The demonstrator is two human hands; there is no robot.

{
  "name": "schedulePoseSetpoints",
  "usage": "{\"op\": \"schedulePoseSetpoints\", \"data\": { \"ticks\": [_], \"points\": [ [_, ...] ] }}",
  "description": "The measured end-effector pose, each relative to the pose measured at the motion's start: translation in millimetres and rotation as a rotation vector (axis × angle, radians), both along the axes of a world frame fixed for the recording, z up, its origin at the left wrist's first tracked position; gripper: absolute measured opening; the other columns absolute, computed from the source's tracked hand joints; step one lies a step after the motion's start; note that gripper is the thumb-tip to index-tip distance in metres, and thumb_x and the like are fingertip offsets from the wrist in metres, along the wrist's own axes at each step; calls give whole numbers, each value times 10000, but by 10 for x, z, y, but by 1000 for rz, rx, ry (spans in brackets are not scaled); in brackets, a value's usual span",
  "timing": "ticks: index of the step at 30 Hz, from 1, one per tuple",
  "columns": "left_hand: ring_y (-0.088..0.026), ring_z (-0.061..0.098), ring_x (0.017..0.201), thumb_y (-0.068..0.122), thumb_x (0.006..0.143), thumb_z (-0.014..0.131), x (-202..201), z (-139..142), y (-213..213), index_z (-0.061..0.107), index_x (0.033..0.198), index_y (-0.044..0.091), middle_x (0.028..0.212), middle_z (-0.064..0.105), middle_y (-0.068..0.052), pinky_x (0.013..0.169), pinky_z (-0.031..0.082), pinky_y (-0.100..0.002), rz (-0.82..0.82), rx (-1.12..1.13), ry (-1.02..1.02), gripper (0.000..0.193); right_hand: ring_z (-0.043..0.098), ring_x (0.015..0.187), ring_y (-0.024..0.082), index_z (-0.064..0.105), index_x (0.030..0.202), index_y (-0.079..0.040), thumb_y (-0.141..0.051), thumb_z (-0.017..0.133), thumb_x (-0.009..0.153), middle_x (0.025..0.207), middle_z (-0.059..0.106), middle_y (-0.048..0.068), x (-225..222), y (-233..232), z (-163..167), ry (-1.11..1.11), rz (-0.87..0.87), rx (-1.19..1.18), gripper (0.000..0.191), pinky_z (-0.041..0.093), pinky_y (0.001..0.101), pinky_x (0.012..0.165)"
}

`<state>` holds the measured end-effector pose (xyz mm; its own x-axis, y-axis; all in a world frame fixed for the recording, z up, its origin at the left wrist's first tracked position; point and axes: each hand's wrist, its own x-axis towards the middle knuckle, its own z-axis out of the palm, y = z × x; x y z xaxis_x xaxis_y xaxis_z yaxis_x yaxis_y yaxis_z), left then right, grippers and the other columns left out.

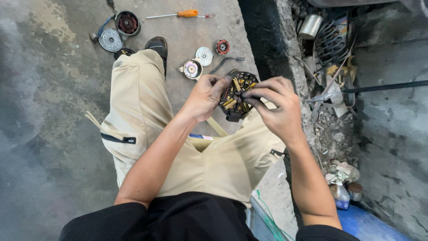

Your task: The person sits and holds a small electric motor, repeatedly rotating and inspecting its internal components with both hands. The person turns the motor over and manipulates the internal parts without using tools.

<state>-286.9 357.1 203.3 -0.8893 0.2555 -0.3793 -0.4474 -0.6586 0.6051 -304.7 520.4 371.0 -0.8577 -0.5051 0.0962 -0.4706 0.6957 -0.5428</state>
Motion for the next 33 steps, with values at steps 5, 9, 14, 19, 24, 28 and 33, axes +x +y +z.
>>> {"op": "schedulePoseSetpoints", "data": {
  "ticks": [5, 9, 14, 19, 24, 28, 33],
  "points": [
    [-67, 444, 609, 226, 1048, 635, -16, 66, -64, 714, 929, -107, 715, 591, -7, 509, 373, -274, -5, -162, 29, 363, 640, 984, 275, 774, 1066, -97, -46, 872, 793, 1036, 748, 43, 16, -19, 100, 158, 137, 126, 295, 498, 417, 923],
    [-56, 449, 604, 219, 1029, 634, -23, 141, -67, 738, 935, -96, 710, 616, 9, 503, 368, -273, 0, -186, 50, 345, 652, 976, 279, 773, 1103, -77, -59, 867, 804, 1044, 740, 75, 53, -67, 59, 113, 90, 67, 313, 516, 390, 899],
    [-42, 486, 618, 223, 1024, 634, -8, 220, -79, 747, 962, -82, 724, 650, 21, 525, 406, -266, -2, -217, 101, 331, 697, 961, 263, 774, 1057, -67, -44, 856, 816, 1020, 749, 86, 82, -73, -23, 28, -15, -27, 255, 529, 359, 902],
    [-43, 468, 602, 229, 1020, 647, -11, 244, -92, 745, 946, -81, 699, 627, 21, 507, 383, -263, -21, -251, 101, 334, 728, 955, 234, 784, 1033, -66, -32, 841, 813, 1011, 771, 75, 144, -73, -84, -93, -155, -61, 229, 538, 340, 906],
    [-52, 436, 588, 232, 1028, 640, 19, 159, -75, 745, 931, -86, 693, 605, 15, 493, 357, -267, -23, -231, 82, 349, 701, 991, 265, 759, 1037, -57, -27, 839, 815, 1033, 751, 80, 96, -28, -126, -4, -29, -54, 238, 534, 361, 950],
    [-59, 541, 658, 225, 1032, 634, -1, 72, -22, 738, 966, -98, 776, 694, -12, 567, 458, -271, 23, -82, 43, 346, 661, 994, 321, 756, 1022, -54, -35, 857, 747, 1017, 734, 90, 79, -26, -133, 198, 92, 50, 293, 501, 420, 986],
    [-60, 504, 632, 227, 1025, 638, -10, 55, 13, 742, 969, -105, 757, 678, -14, 538, 429, -272, 28, -142, 26, 353, 691, 953, 252, 793, 1016, -74, -31, 838, 791, 1004, 755, 58, 164, -78, -112, 139, -22, 47, 233, 508, 374, 934]
  ]
}}
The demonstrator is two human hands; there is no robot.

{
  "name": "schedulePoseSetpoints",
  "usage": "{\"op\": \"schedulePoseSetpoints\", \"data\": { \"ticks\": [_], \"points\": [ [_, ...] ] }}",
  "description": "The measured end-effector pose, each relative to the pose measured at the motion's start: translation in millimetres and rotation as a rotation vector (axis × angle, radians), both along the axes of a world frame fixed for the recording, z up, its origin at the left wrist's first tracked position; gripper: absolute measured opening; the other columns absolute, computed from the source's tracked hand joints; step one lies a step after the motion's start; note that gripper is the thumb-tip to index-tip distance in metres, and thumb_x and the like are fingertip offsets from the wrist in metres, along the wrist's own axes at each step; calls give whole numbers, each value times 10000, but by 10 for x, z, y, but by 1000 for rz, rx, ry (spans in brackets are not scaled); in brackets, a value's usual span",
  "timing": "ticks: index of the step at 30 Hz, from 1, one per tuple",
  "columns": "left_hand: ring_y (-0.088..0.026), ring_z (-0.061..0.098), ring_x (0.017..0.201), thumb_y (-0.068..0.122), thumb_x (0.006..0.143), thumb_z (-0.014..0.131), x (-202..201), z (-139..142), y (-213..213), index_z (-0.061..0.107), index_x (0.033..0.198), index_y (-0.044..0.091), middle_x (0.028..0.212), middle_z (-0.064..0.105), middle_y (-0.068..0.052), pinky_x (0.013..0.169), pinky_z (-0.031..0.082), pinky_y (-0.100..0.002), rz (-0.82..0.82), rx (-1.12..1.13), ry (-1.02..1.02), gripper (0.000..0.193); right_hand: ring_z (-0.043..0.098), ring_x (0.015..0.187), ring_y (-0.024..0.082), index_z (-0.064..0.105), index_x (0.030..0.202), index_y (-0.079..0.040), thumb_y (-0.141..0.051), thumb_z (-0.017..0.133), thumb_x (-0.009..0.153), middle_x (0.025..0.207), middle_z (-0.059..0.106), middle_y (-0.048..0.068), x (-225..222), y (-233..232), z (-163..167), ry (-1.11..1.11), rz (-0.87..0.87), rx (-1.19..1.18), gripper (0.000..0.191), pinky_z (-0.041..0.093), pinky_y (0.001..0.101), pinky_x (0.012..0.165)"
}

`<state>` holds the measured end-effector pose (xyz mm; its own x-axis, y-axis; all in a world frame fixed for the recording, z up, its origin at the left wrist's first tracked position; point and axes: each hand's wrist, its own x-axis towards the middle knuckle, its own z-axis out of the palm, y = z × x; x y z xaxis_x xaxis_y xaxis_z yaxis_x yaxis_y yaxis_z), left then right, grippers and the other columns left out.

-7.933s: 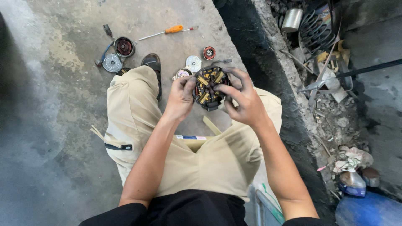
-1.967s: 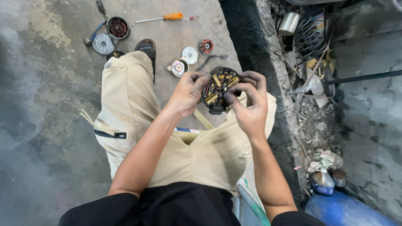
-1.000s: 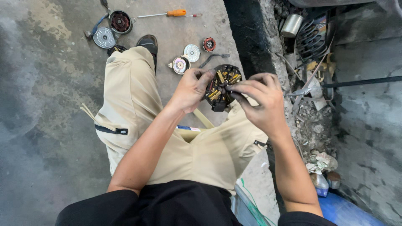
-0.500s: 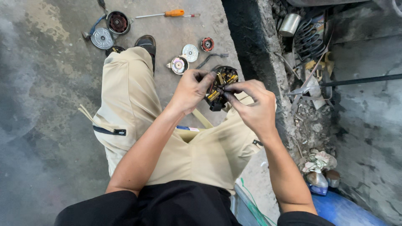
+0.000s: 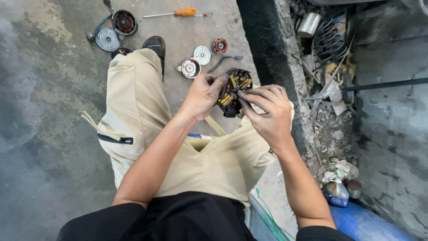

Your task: The person sits and holds a small electric motor, repeatedly rotating and inspecting its internal components with both hands. The person turns the motor over and manipulates the internal parts without using tools.

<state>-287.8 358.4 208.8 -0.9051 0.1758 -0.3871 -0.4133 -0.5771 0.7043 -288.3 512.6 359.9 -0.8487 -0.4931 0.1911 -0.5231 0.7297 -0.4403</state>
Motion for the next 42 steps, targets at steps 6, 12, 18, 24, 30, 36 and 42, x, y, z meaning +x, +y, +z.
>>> {"op": "schedulePoseSetpoints", "data": {
  "ticks": [6, 12, 18, 24, 30, 36, 42],
  "points": [
    [-56, 460, 610, 232, 1026, 653, 52, 56, 11, 745, 918, -105, 707, 634, -1, 508, 387, -273, -3, -101, 9, 365, 715, 921, 233, 800, 976, -69, -27, 819, 807, 966, 768, 72, 21, -17, 0, -121, -119, -33, 175, 520, 346, 884],
    [-50, 441, 586, 234, 1014, 654, 8, 13, 24, 754, 910, -86, 681, 618, 15, 491, 363, -276, 3, -99, 1, 351, 709, 920, 237, 803, 982, -72, 23, 808, 789, 965, 769, 72, -86, 27, -41, -174, -102, -55, 214, 544, 332, 853],
    [-54, 391, 559, 240, 1011, 662, 8, -52, 80, 718, 834, -79, 641, 557, 25, 465, 308, -289, 4, -42, -58, 369, 673, 928, 240, 804, 1004, -89, 11, 846, 791, 1004, 662, 95, -39, 26, -59, -150, -141, -70, 240, 538, 341, 797],
    [-56, 380, 550, 263, 1026, 663, -6, -134, 103, 687, 825, -80, 631, 518, 32, 459, 295, -291, 5, 18, -96, 399, 673, 895, 214, 814, 1046, -102, 2, 841, 833, 988, 635, 90, -85, 73, -71, -237, -125, -49, 238, 536, 322, 775],
    [-59, 414, 551, 267, 1011, 660, -4, -126, 88, 706, 828, -78, 638, 562, 20, 460, 316, -290, 14, 3, -92, 393, 695, 999, 239, 786, 1090, -79, -14, 829, 839, 1074, 674, 97, -144, 103, -26, -293, -9, -92, 263, 562, 342, 876],
    [-63, 423, 563, 259, 1015, 663, 4, -81, 24, 698, 813, -85, 655, 581, 8, 467, 337, -289, 9, -8, -68, 400, 644, 1062, 327, 734, 1101, -35, -99, 898, 726, 1119, 678, 123, -127, 89, 26, -156, 139, 2, 415, 547, 410, 915],
    [-62, 450, 611, 256, 1017, 661, 21, -73, 65, 720, 864, -81, 702, 617, 2, 509, 375, -286, 15, -24, -5, 375, 669, 1040, 290, 744, 1082, -47, -36, 878, 794, 1096, 707, 86, -62, 89, -38, -82, 81, -1, 317, 567, 377, 896]
  ]
}}
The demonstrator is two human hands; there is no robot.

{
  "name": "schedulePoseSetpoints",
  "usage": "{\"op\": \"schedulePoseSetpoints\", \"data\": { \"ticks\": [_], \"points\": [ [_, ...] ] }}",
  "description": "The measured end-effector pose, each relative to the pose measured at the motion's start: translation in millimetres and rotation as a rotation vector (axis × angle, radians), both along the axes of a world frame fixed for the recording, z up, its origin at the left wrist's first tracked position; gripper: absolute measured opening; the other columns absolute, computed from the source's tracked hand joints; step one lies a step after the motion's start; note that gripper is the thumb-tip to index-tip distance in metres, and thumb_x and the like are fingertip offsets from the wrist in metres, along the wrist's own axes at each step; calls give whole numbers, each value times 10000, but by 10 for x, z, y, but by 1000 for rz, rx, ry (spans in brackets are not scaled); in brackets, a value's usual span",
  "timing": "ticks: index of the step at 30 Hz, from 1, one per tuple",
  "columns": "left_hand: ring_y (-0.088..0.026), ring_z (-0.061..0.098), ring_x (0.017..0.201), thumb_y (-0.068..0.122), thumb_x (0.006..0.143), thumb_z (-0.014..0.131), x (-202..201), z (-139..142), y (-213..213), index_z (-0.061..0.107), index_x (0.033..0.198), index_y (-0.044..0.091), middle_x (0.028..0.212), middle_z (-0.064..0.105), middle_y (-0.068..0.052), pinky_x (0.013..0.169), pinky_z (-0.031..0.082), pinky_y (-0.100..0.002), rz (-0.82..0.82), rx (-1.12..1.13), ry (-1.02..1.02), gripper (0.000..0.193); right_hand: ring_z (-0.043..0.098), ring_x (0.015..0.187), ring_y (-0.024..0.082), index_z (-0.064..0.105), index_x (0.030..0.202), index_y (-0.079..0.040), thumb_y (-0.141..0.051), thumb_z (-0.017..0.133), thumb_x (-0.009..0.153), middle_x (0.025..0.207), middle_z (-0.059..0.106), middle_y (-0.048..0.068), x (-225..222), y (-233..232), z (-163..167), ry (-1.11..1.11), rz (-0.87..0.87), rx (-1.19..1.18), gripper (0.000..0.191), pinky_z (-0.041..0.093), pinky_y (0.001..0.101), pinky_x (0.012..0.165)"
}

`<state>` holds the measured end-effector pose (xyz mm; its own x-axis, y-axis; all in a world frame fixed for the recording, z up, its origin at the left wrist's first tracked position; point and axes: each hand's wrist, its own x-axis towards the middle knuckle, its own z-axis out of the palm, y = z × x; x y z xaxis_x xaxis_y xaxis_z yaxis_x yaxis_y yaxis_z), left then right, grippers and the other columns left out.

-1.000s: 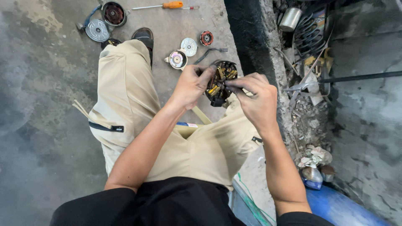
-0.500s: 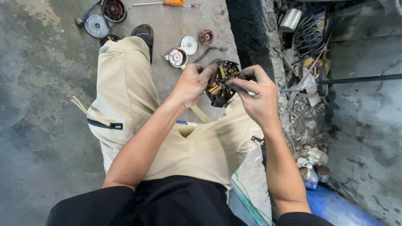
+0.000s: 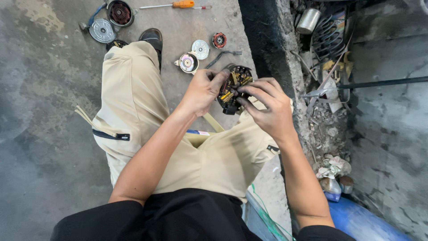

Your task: The person sits and holds a small electric motor, repeatedly rotating and inspecting its internal components with both hands. The person turns the motor over and manipulates the internal parts without using tools.

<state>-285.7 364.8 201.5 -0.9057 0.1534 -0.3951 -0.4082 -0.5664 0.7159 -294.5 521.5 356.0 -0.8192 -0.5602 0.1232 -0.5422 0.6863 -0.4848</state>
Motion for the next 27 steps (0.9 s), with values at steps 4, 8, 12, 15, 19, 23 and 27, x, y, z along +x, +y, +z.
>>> {"op": "schedulePoseSetpoints", "data": {
  "ticks": [4, 8, 12, 15, 19, 23, 27],
  "points": [
    [-73, 443, 596, 256, 1016, 659, 2, 1, -1, 714, 862, -87, 694, 623, -9, 501, 360, -294, 3, 49, -44, 379, 678, 1025, 290, 734, 1087, -30, 22, 821, 798, 1093, 693, 122, 81, -44, -61, 19, -42, -28, 307, 570, 373, 890],
    [-62, 467, 631, 257, 1023, 663, 14, 48, -18, 727, 910, -97, 737, 648, -8, 530, 390, -285, 5, 38, -7, 377, 701, 999, 268, 741, 1088, -31, 19, 826, 821, 1080, 697, 115, 145, -88, -91, 34, -113, -46, 285, 575, 353, 882],
    [-56, 502, 656, 234, 1020, 649, 8, 110, -47, 747, 958, -95, 768, 680, -9, 557, 428, -273, 5, 12, 22, 349, 738, 973, 234, 756, 1073, -34, 22, 816, 835, 1082, 727, 106, 190, -158, -101, 41, -210, -109, 252, 586, 314, 872],
    [-62, 484, 641, 218, 1020, 651, 12, 142, -37, 749, 931, -99, 742, 657, -12, 541, 411, -277, 7, -7, 0, 344, 751, 948, 223, 764, 1046, -25, 23, 803, 825, 1055, 746, 108, 222, -211, -82, 8, -290, -133, 230, 583, 301, 861],
    [-57, 516, 658, 211, 1016, 651, 20, 148, -15, 752, 917, -92, 756, 680, -13, 568, 441, -275, 16, 7, 7, 335, 764, 923, 217, 772, 1037, -20, 15, 791, 820, 1035, 764, 113, 239, -273, -55, -17, -378, -124, 221, 583, 288, 842],
    [-52, 492, 643, 212, 1009, 656, 17, 138, -26, 757, 915, -82, 749, 667, 3, 546, 420, -274, 17, -40, 11, 325, 772, 928, 222, 773, 1038, -22, 13, 780, 831, 1033, 770, 113, 221, -289, -32, -60, -376, -117, 210, 583, 287, 839],
    [-50, 426, 589, 222, 1008, 666, 25, 157, -27, 759, 911, -78, 683, 600, 19, 493, 347, -276, 4, -62, -3, 328, 772, 936, 223, 789, 1023, -42, -2, 796, 838, 1028, 774, 118, 149, -211, 30, -129, -341, -79, 189, 580, 290, 833]
  ]
}}
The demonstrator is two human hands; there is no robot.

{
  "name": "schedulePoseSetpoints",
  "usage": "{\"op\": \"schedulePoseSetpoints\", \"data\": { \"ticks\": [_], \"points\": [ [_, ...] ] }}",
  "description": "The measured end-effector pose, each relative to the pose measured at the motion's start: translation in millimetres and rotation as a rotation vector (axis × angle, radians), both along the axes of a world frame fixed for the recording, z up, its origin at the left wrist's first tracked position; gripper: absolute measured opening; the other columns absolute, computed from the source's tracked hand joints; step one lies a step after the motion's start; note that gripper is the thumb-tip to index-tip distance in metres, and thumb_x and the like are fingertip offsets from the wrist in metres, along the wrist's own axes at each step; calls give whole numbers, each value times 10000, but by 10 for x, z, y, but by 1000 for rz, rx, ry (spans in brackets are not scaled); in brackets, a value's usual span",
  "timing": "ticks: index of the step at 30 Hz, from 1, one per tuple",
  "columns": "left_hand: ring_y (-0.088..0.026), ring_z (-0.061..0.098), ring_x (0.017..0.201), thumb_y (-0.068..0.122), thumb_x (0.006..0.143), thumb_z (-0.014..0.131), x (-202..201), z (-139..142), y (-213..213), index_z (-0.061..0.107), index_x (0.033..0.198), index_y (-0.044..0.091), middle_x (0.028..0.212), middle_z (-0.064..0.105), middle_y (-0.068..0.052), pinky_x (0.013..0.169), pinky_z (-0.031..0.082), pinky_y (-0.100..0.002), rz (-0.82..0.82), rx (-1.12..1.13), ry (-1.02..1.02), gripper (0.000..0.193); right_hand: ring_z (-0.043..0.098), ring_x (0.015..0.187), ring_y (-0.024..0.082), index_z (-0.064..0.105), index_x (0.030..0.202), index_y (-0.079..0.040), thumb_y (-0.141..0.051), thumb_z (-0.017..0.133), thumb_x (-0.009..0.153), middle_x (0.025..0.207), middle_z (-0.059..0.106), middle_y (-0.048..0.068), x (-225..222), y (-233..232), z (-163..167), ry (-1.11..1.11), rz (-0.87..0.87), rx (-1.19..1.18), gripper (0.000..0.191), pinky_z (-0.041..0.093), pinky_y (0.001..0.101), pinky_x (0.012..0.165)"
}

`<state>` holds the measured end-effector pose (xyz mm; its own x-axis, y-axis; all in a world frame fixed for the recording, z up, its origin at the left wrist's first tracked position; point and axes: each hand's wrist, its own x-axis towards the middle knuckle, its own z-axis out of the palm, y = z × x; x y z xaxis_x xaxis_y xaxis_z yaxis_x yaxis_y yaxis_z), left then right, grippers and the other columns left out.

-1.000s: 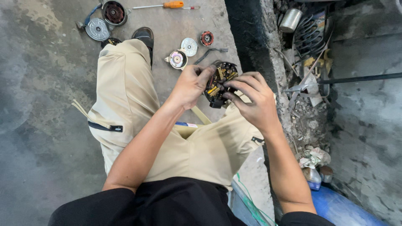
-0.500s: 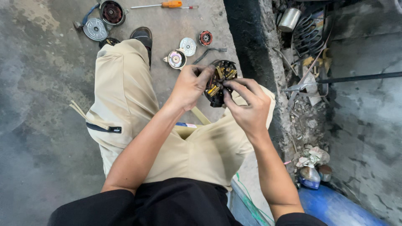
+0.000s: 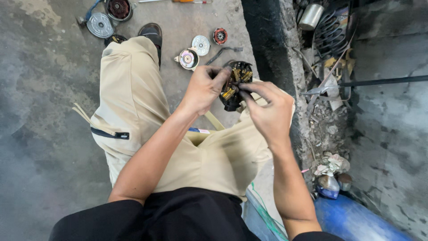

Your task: The person sits and holds a small electric motor, repeatedly rotating and inspecting its internal components with both hands. The person turns the motor over and manipulates the internal parts without using tools.

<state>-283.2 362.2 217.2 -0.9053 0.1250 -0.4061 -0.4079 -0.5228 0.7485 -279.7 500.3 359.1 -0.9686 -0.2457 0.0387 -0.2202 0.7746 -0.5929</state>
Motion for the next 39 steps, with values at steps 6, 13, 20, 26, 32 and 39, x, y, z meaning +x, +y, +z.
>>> {"op": "schedulePoseSetpoints", "data": {
  "ticks": [6, 13, 20, 26, 32, 39],
  "points": [
    [-44, 404, 561, 224, 994, 671, 7, 46, 19, 764, 910, -72, 649, 576, 39, 467, 318, -279, -1, 2, -26, 322, 780, 927, 210, 791, 1009, -45, -6, 772, 827, 998, 786, 113, -114, 44, 82, -106, 39, 28, 186, 579, 290, 828],
    [-46, 411, 580, 226, 1002, 674, 1, 81, -14, 758, 872, -80, 655, 576, 36, 479, 326, -281, 12, -21, -17, 343, 782, 893, 197, 787, 1018, -38, -42, 781, 842, 977, 781, 106, -157, -2, 148, -127, 73, 37, 175, 574, 274, 794],
    [-48, 448, 578, 237, 994, 668, -18, 98, 3, 760, 866, -65, 655, 615, 24, 482, 360, -285, 7, -64, 16, 341, 778, 857, 196, 797, 1004, -49, -55, 798, 844, 962, 783, 103, -164, 23, 148, -124, 62, 84, 160, 571, 279, 759],
    [-54, 416, 583, 267, 1001, 674, -3, 9, 61, 759, 857, -77, 651, 584, 24, 477, 330, -294, 18, -34, -12, 382, 747, 924, 237, 791, 1004, -43, -14, 814, 844, 969, 767, 115, -145, 52, 90, 21, 171, 121, 164, 572, 312, 842],
    [-57, 436, 617, 274, 1004, 674, -7, -115, 123, 745, 852, -81, 691, 608, 19, 499, 356, -293, 52, 56, -19, 393, 734, 1004, 255, 759, 1033, -26, 20, 790, 849, 1040, 756, 114, -217, 162, 55, -7, 304, 81, 192, 574, 337, 914],
    [-66, 449, 615, 269, 1006, 667, -23, -132, 135, 727, 854, -106, 695, 613, 8, 511, 377, -294, 56, 165, -102, 409, 723, 1005, 250, 778, 1064, -36, 3, 810, 876, 1065, 740, 91, -276, 261, 11, -77, 340, 71, 194, 564, 327, 879]
  ]
}}
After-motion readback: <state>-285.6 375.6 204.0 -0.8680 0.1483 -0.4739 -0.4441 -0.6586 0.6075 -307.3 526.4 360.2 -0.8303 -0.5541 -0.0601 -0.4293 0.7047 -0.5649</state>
